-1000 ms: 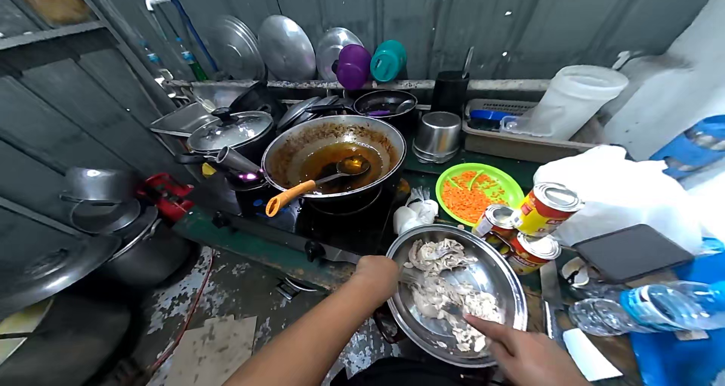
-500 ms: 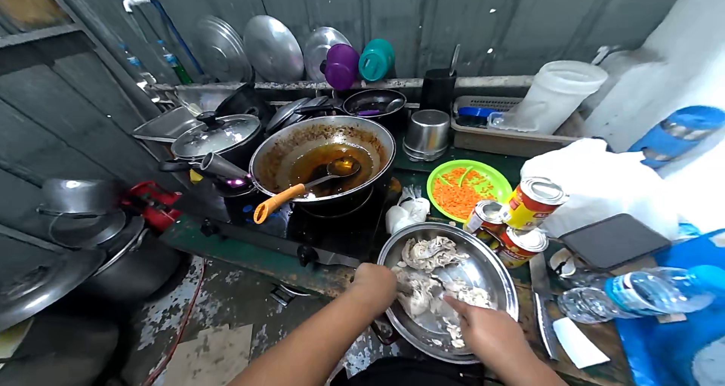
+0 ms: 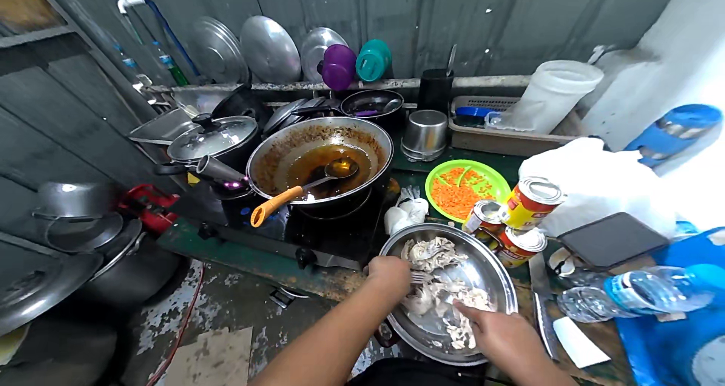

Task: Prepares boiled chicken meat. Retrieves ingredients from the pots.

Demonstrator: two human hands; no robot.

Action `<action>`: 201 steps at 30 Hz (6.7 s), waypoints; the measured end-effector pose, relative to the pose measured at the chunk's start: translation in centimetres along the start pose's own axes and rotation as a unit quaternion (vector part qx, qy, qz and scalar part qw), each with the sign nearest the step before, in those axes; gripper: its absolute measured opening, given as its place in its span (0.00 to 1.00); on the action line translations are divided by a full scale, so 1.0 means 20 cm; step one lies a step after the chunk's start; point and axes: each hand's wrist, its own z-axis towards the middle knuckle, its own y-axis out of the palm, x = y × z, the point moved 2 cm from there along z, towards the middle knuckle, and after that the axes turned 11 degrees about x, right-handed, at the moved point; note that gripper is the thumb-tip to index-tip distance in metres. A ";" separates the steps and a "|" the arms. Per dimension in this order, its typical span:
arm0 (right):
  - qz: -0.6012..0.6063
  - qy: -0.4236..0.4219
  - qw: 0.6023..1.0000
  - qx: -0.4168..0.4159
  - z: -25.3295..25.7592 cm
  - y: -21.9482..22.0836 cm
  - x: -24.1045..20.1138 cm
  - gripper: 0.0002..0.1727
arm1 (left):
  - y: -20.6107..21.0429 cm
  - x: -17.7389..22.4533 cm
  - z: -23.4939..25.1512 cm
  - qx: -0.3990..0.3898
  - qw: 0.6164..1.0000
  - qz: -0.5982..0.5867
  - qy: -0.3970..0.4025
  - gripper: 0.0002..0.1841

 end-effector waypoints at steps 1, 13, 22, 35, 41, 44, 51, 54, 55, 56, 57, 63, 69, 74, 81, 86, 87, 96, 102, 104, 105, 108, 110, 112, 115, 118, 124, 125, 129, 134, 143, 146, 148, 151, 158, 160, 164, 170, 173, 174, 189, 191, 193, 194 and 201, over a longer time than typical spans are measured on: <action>-0.006 -0.008 1.000 -0.001 -0.02 0.00 0.04 0.30 | 0.00 -0.01 0.00 0.001 1.000 0.003 0.002 0.16; -0.017 -0.033 0.999 0.003 0.00 0.02 0.07 0.31 | 0.01 -0.05 0.04 -0.004 0.999 0.034 -0.003 0.16; 0.007 -0.041 0.998 0.045 0.09 -0.05 -0.02 0.32 | 0.02 -0.02 0.01 0.004 0.999 0.041 0.006 0.15; -0.006 -0.048 0.998 0.026 0.10 -0.05 -0.02 0.33 | 0.01 0.00 0.00 -0.002 0.998 0.058 -0.004 0.15; -0.005 -0.047 0.999 0.011 -0.01 -0.11 0.10 0.29 | 0.02 -0.03 -0.02 0.005 0.998 0.060 -0.012 0.14; -0.030 -0.048 0.998 -0.002 -0.01 -0.03 0.08 0.30 | -0.01 -0.05 -0.06 0.021 0.998 0.050 -0.027 0.14; 0.030 -0.071 0.996 0.035 -0.19 -0.09 0.09 0.29 | 0.01 -0.03 -0.10 -0.020 0.998 0.047 0.021 0.16; 0.011 -0.092 0.995 0.045 -0.23 0.01 0.02 0.30 | 0.04 -0.01 -0.12 -0.037 0.997 0.055 0.032 0.15; -0.002 -0.087 0.996 0.037 -0.22 0.05 0.00 0.30 | 0.04 -0.01 -0.12 -0.040 0.997 0.055 0.032 0.15; -0.007 -0.083 0.996 0.032 -0.22 0.08 0.00 0.30 | 0.05 -0.02 -0.12 -0.042 0.997 0.056 0.031 0.16; -0.007 -0.077 0.996 0.033 -0.21 0.09 0.00 0.31 | 0.05 -0.02 -0.12 -0.040 0.997 0.056 0.029 0.16; 0.052 -0.065 0.996 -0.023 -0.25 -0.03 0.01 0.31 | 0.00 -0.03 -0.14 -0.025 0.997 0.077 0.004 0.16; 0.014 -0.078 0.997 -0.009 -0.20 0.02 -0.10 0.34 | 0.02 -0.03 -0.13 -0.042 0.994 0.103 -0.006 0.15; -0.072 -0.108 0.991 -0.023 -0.19 -0.01 -0.16 0.38 | 0.05 -0.01 -0.10 -0.048 0.994 0.102 0.007 0.14; -0.081 -0.131 0.986 -0.058 -0.18 -0.06 -0.16 0.34 | 0.06 0.01 -0.09 -0.044 0.995 0.090 0.007 0.14; 0.006 -0.083 0.996 -0.022 -0.28 -0.14 0.04 0.29 | 0.10 0.05 -0.11 -0.050 0.996 0.079 0.007 0.13; 0.027 -0.069 0.997 -0.006 -0.27 -0.14 0.04 0.30 | 0.10 0.05 -0.10 -0.048 0.996 0.080 0.007 0.13; -0.023 -0.085 0.996 -0.007 -0.32 -0.08 0.02 0.30 | 0.11 0.04 -0.11 -0.046 0.996 0.082 0.004 0.13; 0.036 -0.069 0.996 -0.034 -0.34 -0.16 0.19 0.28 | 0.01 -0.05 -0.18 -0.036 0.998 0.053 -0.027 0.14; 0.028 -0.063 0.996 -0.055 -0.29 -0.12 0.14 0.28 | -0.02 -0.11 -0.18 -0.016 0.999 0.027 -0.032 0.16; 0.027 -0.060 0.997 -0.049 -0.26 -0.09 0.09 0.28 | -0.04 -0.12 -0.18 -0.003 0.999 0.016 -0.031 0.18; 0.033 -0.045 0.998 0.002 -0.14 -0.04 0.00 0.30 | -0.08 -0.13 -0.17 0.035 0.999 -0.005 -0.020 0.19; 0.034 -0.039 0.998 0.033 -0.10 -0.07 0.01 0.29 | -0.09 -0.13 -0.17 0.052 0.998 -0.013 -0.019 0.18; 0.041 -0.029 0.998 0.035 -0.11 -0.12 0.08 0.29 | -0.11 -0.14 -0.17 0.059 0.998 -0.016 -0.021 0.18; 0.027 -0.023 0.999 0.012 -0.12 -0.16 0.11 0.29 | -0.12 -0.11 -0.16 0.057 0.998 -0.008 -0.014 0.18; 0.029 -0.054 0.998 -0.002 -0.11 -0.07 0.00 0.30 | -0.07 0.00 -0.14 0.018 1.000 0.016 -0.008 0.16; -0.006 -0.046 0.998 -0.039 -0.14 -0.02 0.07 0.29 | 0.03 0.01 -0.06 -0.010 0.997 0.074 -0.015 0.15; -0.006 -0.044 0.998 -0.040 -0.16 -0.05 0.08 0.29 | 0.04 0.00 -0.06 -0.016 0.996 0.080 -0.021 0.15; 0.010 -0.043 0.999 0.009 -0.12 -0.04 0.00 0.31 | 0.04 0.02 -0.07 -0.021 0.995 0.097 -0.027 0.14; 0.004 -0.014 1.000 -0.019 -0.11 -0.01 0.05 0.31 | 0.01 -0.03 -0.09 -0.008 0.995 0.086 -0.049 0.14; 0.076 -0.010 0.997 -0.011 -0.04 0.00 0.06 0.30 | 0.06 0.10 -0.07 0.003 1.000 0.025 -0.014 0.16; 0.014 -0.026 0.999 -0.040 -0.13 -0.03 0.10 0.29 | 0.07 0.07 -0.08 -0.004 0.999 0.030 -0.028 0.17; -0.010 -0.028 0.998 -0.055 -0.18 -0.05 0.16 0.28 | 0.07 0.04 -0.09 -0.004 0.999 0.037 -0.022 0.16; 0.024 -0.029 0.999 0.000 -0.17 -0.10 0.14 0.28 | 0.08 0.06 -0.09 -0.011 0.999 0.047 -0.011 0.14; 0.003 -0.014 1.000 -0.024 -0.13 -0.01 0.09 0.29 | 0.10 0.06 -0.10 -0.010 0.998 0.056 -0.026 0.15; 0.002 -0.012 0.999 -0.034 -0.16 -0.06 0.14 0.28 | 0.11 0.04 -0.10 -0.009 0.998 0.049 -0.023 0.14; 0.027 -0.008 0.999 0.023 -0.08 -0.10 0.03 0.30 | 0.13 0.04 -0.10 -0.003 0.998 0.049 -0.026 0.14; -0.009 -0.027 0.999 -0.029 -0.07 -0.04 0.08 0.29 | 0.12 0.02 -0.09 -0.004 0.998 0.053 -0.029 0.14; 0.006 -0.023 1.000 -0.012 -0.08 -0.08 0.08 0.29 | 0.13 0.03 -0.09 -0.010 0.998 0.047 -0.031 0.14; 0.018 -0.022 1.000 -0.002 -0.07 -0.07 0.05 0.29 | 0.14 0.03 -0.10 -0.014 0.998 0.044 -0.031 0.14; 0.038 -0.115 0.991 0.060 -0.22 -0.07 0.29 0.28 | 0.08 0.14 -0.12 0.007 0.997 -0.043 0.056 0.19; 0.049 -0.110 0.990 0.075 -0.27 -0.06 0.34 0.28 | 0.10 0.16 -0.11 -0.007 0.999 -0.020 0.043 0.19; 0.094 -0.096 0.988 0.076 -0.31 -0.07 0.42 0.28 | 0.12 0.18 -0.12 -0.019 0.999 0.009 0.032 0.18; 0.123 -0.086 0.986 0.070 -0.32 -0.08 0.45 0.28 | 0.14 0.19 -0.12 -0.023 0.999 0.016 0.033 0.17; 0.256 0.010 0.966 -0.029 -0.21 -0.03 0.35 0.29 | 0.09 0.36 -0.21 0.008 0.993 0.039 0.114 0.16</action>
